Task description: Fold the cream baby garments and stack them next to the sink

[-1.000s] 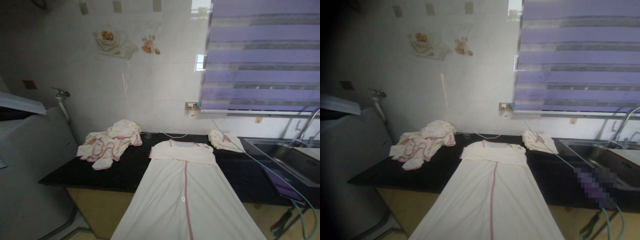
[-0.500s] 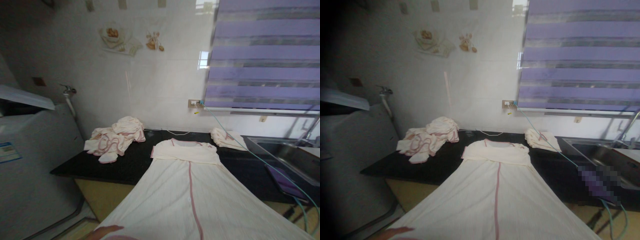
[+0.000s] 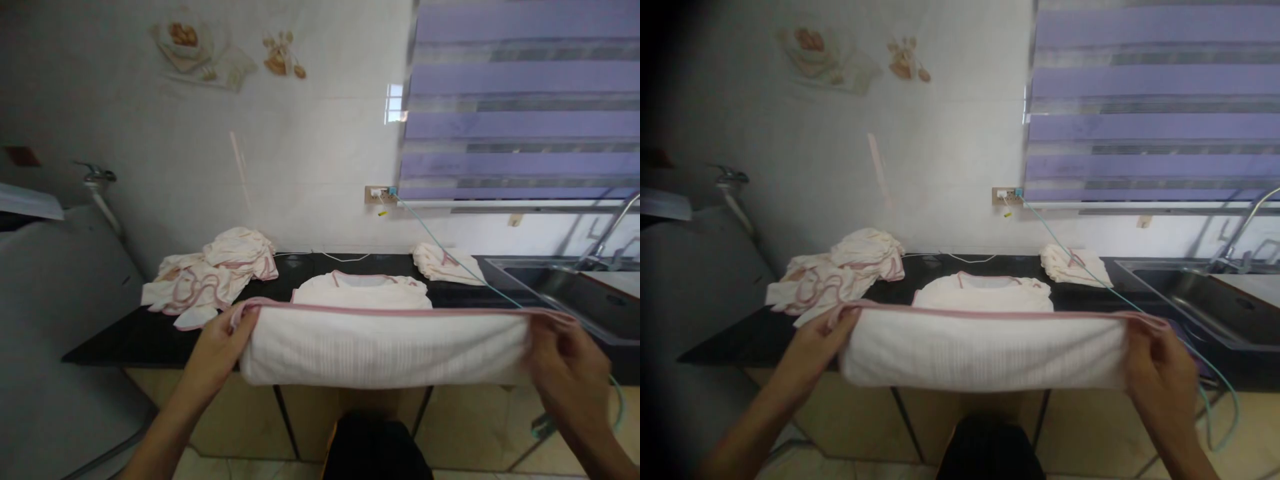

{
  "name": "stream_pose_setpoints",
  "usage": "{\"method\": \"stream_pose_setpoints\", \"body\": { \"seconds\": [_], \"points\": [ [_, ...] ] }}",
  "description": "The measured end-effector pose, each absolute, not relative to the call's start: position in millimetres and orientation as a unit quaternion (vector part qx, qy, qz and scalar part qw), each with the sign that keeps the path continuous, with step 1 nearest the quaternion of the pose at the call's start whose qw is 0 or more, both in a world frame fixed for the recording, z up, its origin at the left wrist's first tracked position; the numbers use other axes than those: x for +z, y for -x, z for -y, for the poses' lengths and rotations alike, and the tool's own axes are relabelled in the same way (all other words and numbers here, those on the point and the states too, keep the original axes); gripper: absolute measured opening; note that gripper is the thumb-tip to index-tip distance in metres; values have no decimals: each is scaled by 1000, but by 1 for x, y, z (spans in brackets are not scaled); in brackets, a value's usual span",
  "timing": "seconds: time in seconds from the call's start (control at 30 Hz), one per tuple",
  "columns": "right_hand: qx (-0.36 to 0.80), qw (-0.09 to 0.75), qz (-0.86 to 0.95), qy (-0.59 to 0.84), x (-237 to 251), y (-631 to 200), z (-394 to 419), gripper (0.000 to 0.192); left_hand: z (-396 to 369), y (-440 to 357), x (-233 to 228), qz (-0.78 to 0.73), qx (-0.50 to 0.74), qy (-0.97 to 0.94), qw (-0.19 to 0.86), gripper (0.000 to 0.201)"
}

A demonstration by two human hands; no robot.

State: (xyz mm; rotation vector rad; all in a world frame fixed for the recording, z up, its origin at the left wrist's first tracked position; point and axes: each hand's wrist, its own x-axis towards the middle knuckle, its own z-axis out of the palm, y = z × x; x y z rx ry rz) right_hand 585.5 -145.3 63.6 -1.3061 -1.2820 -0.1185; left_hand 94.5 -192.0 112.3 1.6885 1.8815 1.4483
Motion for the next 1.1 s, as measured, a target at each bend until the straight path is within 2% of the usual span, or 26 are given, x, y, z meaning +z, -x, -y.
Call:
{"method": "stream_pose_setpoints", "body": {
  "seconds": [0.1,0.2,0.37,0.47,0.73,0.93,1.1],
  "points": [
    [-18,585,618,526,74,-571,80,37,122,-91,101,-629,497,-583,135,51],
    [-45,532,649,542,67,-568,12,38,62,-86,81,-639,461,-601,135,49],
    [-51,379,678,627,36,-560,-77,42,-10,-82,58,-751,278,-598,26,46],
    [-35,287,678,676,17,-548,-113,42,-46,-77,44,-788,205,-580,-2,46],
    [-24,150,679,719,-26,-524,-172,47,-110,-71,-11,-823,117,-556,-12,51],
    [-30,136,672,727,-40,-527,-185,49,-118,-67,-23,-807,95,-581,-43,55],
    [-73,199,654,726,-37,-530,-189,50,-127,-60,-14,-813,123,-568,28,65]
  ]
}}
